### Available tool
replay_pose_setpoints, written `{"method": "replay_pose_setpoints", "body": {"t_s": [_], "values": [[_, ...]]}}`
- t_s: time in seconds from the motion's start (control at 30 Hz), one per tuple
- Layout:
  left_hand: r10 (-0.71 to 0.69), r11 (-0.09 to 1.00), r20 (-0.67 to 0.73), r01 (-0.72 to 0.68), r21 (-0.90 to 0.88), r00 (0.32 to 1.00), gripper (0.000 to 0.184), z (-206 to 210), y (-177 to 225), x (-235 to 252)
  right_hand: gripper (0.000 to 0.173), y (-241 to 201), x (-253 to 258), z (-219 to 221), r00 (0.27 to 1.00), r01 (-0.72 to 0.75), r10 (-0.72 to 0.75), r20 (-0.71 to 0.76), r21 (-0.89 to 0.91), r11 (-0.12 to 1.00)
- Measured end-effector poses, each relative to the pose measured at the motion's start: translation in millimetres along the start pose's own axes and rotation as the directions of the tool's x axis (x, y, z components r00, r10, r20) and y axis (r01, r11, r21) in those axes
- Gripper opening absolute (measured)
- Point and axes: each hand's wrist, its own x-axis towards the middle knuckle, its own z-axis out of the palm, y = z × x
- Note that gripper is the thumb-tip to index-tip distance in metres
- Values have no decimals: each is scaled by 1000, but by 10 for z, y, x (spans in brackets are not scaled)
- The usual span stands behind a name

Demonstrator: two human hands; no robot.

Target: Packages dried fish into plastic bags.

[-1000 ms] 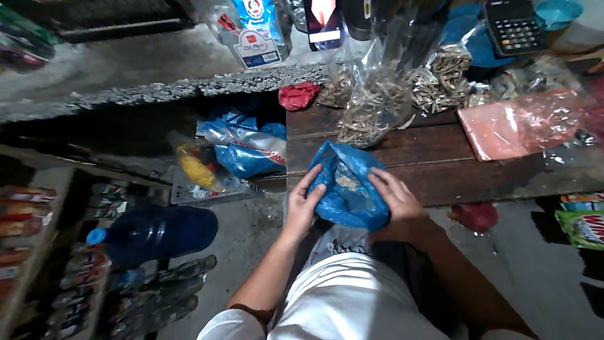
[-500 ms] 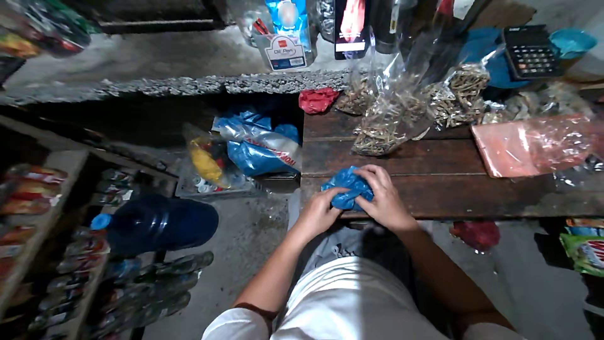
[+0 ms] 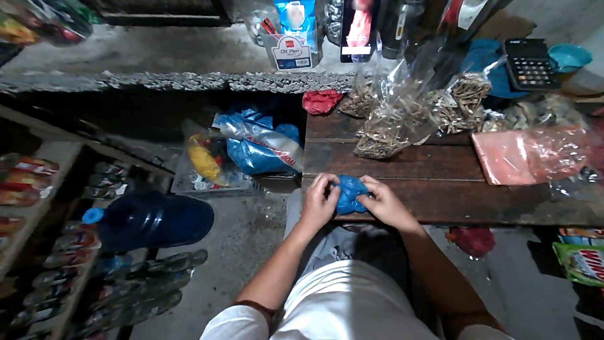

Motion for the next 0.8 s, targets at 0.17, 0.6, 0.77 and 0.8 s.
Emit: {"method": "replay_pose_setpoints", "body": {"t_s": [0.17,0.6,0.77,0.8], "values": [[-17,995,211,38,-95,977,53,-116,86,-10,23,15,84,137,971,-28,127,-202,432,902],[-51,996,51,55,-66,997,35,-389,-106,476,28,124,-129,-33,958,-44,74,-277,113,993],[-113,977,-293,51,-209,949,20,-636,-426,1085,23,284,-274,-185,889,2,22,-458,52,999],[-171,965,-341,87,-249,925,17,-647,-516,1241,23,292,-284,-184,886,5,16,-464,44,999]]}}
